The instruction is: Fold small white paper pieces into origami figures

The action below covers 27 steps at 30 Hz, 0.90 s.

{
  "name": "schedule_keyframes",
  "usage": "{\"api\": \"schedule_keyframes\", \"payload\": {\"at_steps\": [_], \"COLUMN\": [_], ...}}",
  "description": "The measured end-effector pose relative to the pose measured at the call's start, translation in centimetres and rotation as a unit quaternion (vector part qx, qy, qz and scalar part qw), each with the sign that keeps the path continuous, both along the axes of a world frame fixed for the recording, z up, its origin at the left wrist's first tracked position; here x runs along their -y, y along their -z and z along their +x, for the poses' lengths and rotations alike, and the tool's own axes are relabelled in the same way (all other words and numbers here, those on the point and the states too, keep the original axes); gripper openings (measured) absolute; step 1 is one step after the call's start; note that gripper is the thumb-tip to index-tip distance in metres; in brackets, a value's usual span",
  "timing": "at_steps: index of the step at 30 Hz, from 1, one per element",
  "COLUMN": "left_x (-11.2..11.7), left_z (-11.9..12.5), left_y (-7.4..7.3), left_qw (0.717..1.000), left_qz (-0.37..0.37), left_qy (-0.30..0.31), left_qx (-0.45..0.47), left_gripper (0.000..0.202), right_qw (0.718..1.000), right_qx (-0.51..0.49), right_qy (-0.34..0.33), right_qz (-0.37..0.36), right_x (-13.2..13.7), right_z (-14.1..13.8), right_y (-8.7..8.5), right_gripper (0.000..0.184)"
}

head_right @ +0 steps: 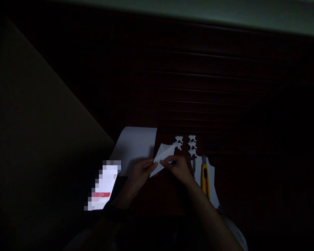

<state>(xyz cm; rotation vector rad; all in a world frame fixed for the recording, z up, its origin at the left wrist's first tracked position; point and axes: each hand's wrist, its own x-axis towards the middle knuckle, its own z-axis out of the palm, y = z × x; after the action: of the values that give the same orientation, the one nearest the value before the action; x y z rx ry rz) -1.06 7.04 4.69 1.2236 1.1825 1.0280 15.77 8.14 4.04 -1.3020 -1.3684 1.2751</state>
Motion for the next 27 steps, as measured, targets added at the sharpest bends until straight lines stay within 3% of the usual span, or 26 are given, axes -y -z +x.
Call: {"api": "schedule_keyframes", "payload": {"at_steps": [9, 18, 27], "left_x": [0.06, 0.03, -0.05], "left_z": [-0.13, 0.19, 0.06], "left_y": [-0.21, -0.09, -0.46], "left_qw": [0.997, 0.997, 0.998], "left_qz": [0.038, 0.009, 0.001], "left_qy": [-0.026, -0.073, -0.057], "left_qx": [-0.059, -0.017, 0.011], "left_gripper": [0.029, 0.027, 0.025], "right_qw": [0.999, 0.995, 0.995], "right_qx": [0.002, 0.019, 0.020], "right_qy": [0.029, 0.065, 0.055], "right_qz": [0.042, 0.075, 0.086], "right_x": [0.28, 0.34, 0.47], "right_z": [-0.63, -0.84, -0.93], "right_y": [-0.25, -0.34, -0.72], "right_gripper": [0.022, 0.021, 0.018]}}
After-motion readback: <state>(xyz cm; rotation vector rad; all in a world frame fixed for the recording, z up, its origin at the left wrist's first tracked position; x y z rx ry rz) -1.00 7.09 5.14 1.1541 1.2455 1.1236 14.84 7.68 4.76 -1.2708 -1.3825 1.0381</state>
